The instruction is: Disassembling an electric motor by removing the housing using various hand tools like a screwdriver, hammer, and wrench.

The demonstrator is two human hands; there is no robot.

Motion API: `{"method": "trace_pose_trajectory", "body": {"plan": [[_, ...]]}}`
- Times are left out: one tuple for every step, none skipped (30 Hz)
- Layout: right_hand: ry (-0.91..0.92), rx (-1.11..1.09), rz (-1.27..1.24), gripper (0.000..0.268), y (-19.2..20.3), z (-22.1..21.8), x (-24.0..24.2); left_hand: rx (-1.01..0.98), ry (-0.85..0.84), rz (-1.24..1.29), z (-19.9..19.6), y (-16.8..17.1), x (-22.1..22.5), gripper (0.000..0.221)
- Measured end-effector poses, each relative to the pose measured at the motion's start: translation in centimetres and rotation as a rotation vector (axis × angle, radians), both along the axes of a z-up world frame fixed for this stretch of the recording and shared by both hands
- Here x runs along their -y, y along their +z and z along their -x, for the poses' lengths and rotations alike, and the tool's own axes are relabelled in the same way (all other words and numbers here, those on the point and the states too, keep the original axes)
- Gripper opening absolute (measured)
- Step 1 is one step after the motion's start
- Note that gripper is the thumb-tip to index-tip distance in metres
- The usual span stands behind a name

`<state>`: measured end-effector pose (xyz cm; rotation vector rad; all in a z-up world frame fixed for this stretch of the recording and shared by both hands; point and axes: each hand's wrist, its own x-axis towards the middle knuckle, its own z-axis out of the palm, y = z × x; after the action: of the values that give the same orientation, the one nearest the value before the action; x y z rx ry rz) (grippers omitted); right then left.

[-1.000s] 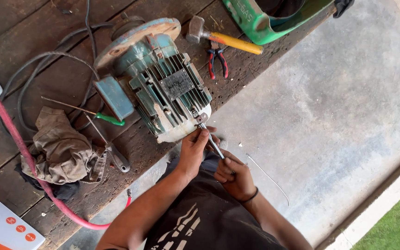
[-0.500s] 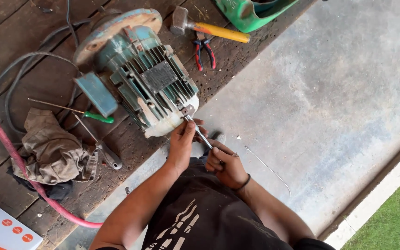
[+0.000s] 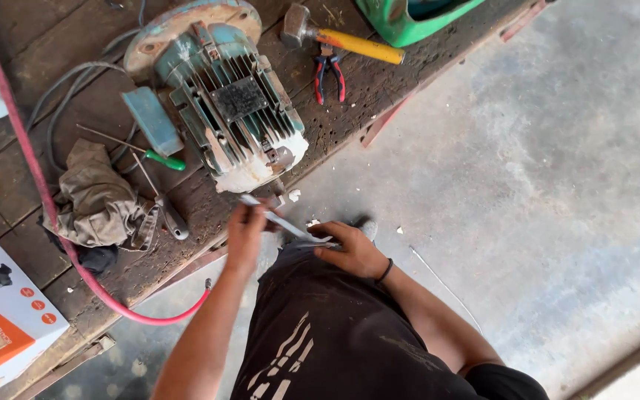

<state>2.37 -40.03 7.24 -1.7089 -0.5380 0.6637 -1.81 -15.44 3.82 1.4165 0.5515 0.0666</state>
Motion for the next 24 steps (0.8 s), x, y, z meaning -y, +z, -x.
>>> {"method": "trace_pose_trajectory", "body": {"plan": [[0.009, 0.007, -0.007, 0.046, 0.1, -0.7, 0.3, 0.007, 0.009, -0.007, -0.2, 1.0, -2.1, 0.030], [0.028, 0.038, 0.044, 0.047, 0.2, -1.0, 0.7, -0.032, 0.063, -0.302, 0.3, 1.9, -4.1, 0.031], [0.047, 0.069, 0.094, 0.047, 0.3, -1.3, 1.0, -0.075, 0.115, -0.597, 0.9, 2.8, -6.2, 0.032], [0.071, 0.073, 0.091, 0.047, 0.2, -1.5, 1.6, -0.079, 0.139, -0.598, 0.5, 4.6, -6.8, 0.032], [0.088, -0.004, 0.108, 0.046, 0.1, -1.8, 2.0, -0.227, 0.047, -0.768, 0.3, 6.4, -7.5, 0.034], [0.109, -0.080, 0.126, 0.046, 0.0, -2.1, 2.4, -0.381, -0.044, -0.929, 0.2, 8.2, -8.2, 0.036], [0.137, -0.074, 0.125, 0.046, -0.4, -2.3, 2.8, -0.390, -0.015, -0.926, 0.2, 5.8, -11.0, 0.036], [0.183, -0.047, 0.197, 0.045, -0.9, -2.4, 3.2, -0.538, -0.061, -1.070, 0.2, 3.4, -13.8, 0.040], [0.228, -0.019, 0.268, 0.044, -1.3, -2.6, 3.6, -0.692, -0.109, -1.209, 0.2, 0.9, -16.6, 0.046], [0.243, -0.014, 0.272, 0.044, -1.7, -2.6, 3.9, -0.699, -0.095, -1.201, 0.2, 0.2, -18.0, 0.046], [0.291, -0.013, 0.314, 0.044, -2.2, -2.6, 4.1, -0.733, -0.022, -1.255, 0.2, -0.6, -19.4, 0.041], [0.337, -0.011, 0.355, 0.045, -2.6, -2.6, 4.3, -0.769, 0.051, -1.310, 0.3, -1.3, -21.0, 0.037], [0.351, -0.008, 0.357, 0.045, -2.7, -2.4, 4.5, -0.777, 0.063, -1.302, 0.5, -0.9, -21.1, 0.037], [0.396, 0.053, 0.408, 0.044, -2.8, -2.2, 4.8, -0.729, 0.109, -1.363, 0.6, -0.5, -21.3, 0.025], [0.441, 0.115, 0.457, 0.043, -2.9, -1.9, 5.0, -0.681, 0.156, -1.424, 0.8, -0.1, -21.6, 0.022], [0.447, 0.120, 0.459, 0.043, -3.4, -1.8, 5.2, -0.683, 0.164, -1.419, 0.3, 1.1, -20.4, 0.022], [0.464, 0.138, 0.489, 0.043, -3.9, -1.7, 5.5, -0.702, 0.145, -1.386, -0.2, 2.3, -19.3, 0.045], [0.477, 0.153, 0.515, 0.042, -4.4, -1.5, 5.6, -0.719, 0.124, -1.356, -0.8, 3.6, -18.4, 0.071], [0.481, 0.156, 0.514, 0.042, -4.5, -1.4, 5.6, -0.721, 0.129, -1.355, -1.4, 2.5, -18.3, 0.071], [0.467, 0.132, 0.534, 0.044, -4.6, -1.2, 5.6, -0.702, 0.081, -1.333, -2.0, 1.5, -18.2, 0.049], [0.454, 0.108, 0.554, 0.046, -4.8, -1.1, 5.4, -0.683, 0.033, -1.310, -2.7, 0.4, -18.2, 0.036], [0.453, 0.107, 0.557, 0.046, -4.2, -1.1, 5.1, -0.682, 0.031, -1.308, -3.3, -0.9, -19.0, 0.036], [0.434, 0.114, 0.573, 0.046, -3.7, -1.1, 4.8, -0.694, 0.025, -1.284, -3.8, -2.3, -19.8, 0.042], [0.417, 0.123, 0.591, 0.047, -3.2, -1.2, 4.5, -0.707, 0.022, -1.259, -4.3, -3.6, -20.6, 0.048]]}}
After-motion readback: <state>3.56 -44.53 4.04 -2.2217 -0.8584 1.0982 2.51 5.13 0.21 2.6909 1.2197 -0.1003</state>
